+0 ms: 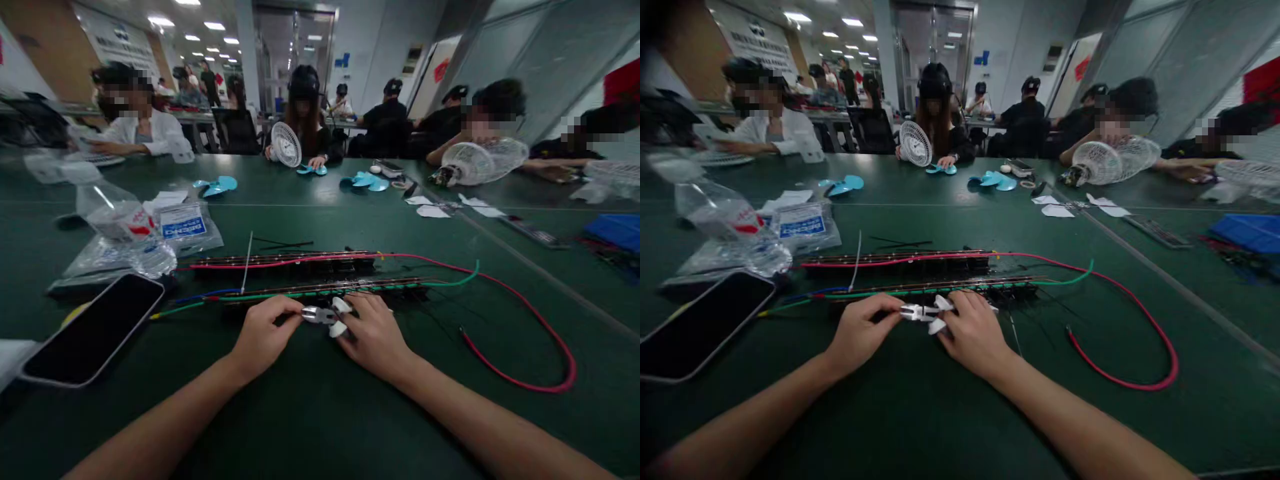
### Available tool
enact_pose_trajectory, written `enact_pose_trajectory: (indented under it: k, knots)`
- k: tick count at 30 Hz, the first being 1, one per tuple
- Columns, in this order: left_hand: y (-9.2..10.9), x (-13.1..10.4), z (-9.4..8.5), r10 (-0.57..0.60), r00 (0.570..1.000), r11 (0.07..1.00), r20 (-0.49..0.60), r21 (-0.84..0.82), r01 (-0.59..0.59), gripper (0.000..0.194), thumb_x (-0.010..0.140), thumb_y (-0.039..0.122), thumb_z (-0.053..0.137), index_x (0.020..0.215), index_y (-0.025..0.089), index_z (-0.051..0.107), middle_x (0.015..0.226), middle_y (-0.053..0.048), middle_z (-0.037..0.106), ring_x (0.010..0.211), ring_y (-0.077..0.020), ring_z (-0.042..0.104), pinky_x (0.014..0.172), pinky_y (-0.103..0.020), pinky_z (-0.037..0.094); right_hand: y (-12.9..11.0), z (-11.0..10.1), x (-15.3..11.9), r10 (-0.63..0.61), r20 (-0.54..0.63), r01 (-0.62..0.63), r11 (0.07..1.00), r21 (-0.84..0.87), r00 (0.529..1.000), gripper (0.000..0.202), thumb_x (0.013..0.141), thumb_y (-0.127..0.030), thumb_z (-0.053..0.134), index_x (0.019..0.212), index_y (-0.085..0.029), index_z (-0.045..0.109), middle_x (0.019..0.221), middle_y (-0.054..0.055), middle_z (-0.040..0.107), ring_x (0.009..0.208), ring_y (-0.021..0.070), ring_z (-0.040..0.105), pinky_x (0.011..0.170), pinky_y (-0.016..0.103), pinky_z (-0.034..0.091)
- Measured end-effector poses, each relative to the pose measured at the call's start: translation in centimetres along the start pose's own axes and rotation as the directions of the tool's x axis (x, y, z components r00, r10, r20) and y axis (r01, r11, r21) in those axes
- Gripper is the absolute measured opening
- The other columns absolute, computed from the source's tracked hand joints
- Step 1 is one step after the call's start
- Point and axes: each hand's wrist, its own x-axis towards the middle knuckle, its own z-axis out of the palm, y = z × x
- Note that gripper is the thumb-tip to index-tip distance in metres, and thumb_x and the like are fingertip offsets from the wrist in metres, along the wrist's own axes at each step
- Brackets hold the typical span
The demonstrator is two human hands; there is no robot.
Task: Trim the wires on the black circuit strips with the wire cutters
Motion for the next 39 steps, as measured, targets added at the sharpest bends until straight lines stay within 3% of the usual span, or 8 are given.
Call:
enact_pose_trajectory:
  k: [17,39]
  knots:
    - [-0.05,-0.1,-0.32,0.02,0.999,1.0,0.036,0.002,-0.02,0.009,0.082,0.011,0.062,0.084,0.018,0.068,0.083,-0.002,0.07,0.077,-0.0162,0.065,0.071,-0.027,0.051,-0.15,0.05,0.07,-0.003,0.05,0.003,1.0,0.005,0.999,0.014,0.079,-0.025,0.061,0.085,-0.013,0.066,0.102,0.015,0.056,0.096,0.0289,0.049,0.079,0.043,0.043]
    - [-0.04,-0.1,-0.25,0.005,1.0,1.0,0.012,0.008,-0.006,0.008,0.082,0.015,0.063,0.085,0.018,0.069,0.083,-0.003,0.071,0.077,-0.0166,0.066,0.07,-0.028,0.052,-0.14,0.23,0.02,-0.027,0.0,0.027,0.999,0.031,1.0,0.014,0.083,-0.023,0.057,0.079,-0.013,0.065,0.095,0.013,0.058,0.088,0.0249,0.05,0.075,0.039,0.045]
